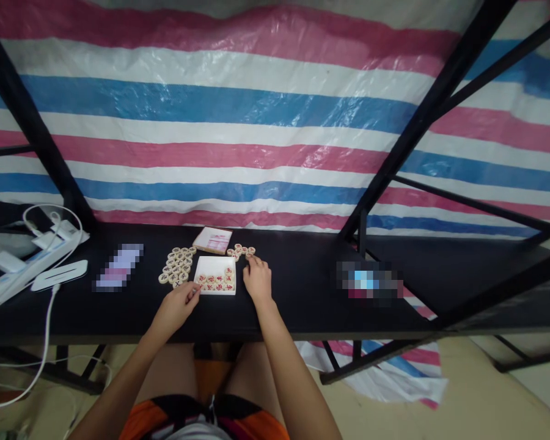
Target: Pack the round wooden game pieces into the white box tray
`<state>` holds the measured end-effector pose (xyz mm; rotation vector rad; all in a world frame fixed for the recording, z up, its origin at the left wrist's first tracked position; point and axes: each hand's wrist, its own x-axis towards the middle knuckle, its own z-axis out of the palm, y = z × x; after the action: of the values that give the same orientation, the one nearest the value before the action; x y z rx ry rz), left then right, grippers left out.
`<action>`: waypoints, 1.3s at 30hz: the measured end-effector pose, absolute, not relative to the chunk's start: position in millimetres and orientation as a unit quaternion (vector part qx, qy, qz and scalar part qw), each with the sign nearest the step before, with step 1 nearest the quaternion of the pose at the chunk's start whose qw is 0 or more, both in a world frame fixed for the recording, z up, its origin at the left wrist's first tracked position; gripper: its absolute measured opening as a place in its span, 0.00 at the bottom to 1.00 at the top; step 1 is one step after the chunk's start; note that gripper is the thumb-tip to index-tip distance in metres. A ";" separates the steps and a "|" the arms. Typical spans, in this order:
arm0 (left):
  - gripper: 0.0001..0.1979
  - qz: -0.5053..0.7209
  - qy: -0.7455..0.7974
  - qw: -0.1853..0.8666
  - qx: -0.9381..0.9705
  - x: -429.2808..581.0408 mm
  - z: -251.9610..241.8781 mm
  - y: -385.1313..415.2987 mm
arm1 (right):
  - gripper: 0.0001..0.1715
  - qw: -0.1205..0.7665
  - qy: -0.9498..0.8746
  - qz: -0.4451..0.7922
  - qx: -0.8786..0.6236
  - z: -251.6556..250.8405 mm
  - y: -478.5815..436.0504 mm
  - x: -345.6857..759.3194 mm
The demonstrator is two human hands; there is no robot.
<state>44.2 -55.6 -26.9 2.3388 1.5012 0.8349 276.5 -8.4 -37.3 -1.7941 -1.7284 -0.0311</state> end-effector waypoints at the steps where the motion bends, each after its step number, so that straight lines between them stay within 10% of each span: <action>1: 0.09 0.285 0.514 0.120 0.800 44.2 -26.8 -55.6 | 0.22 0.299 -0.648 -0.016 -0.700 -38.9 -6.6 277.8; 39: 0.10 0.287 0.497 0.144 0.806 43.9 -24.0 -55.3 | 0.13 0.306 -0.810 0.049 -0.498 -21.5 -17.4 254.0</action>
<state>43.9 -55.3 -24.0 2.3226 1.4341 0.8284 254.0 -17.4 -21.5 -1.3184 -2.1442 0.1289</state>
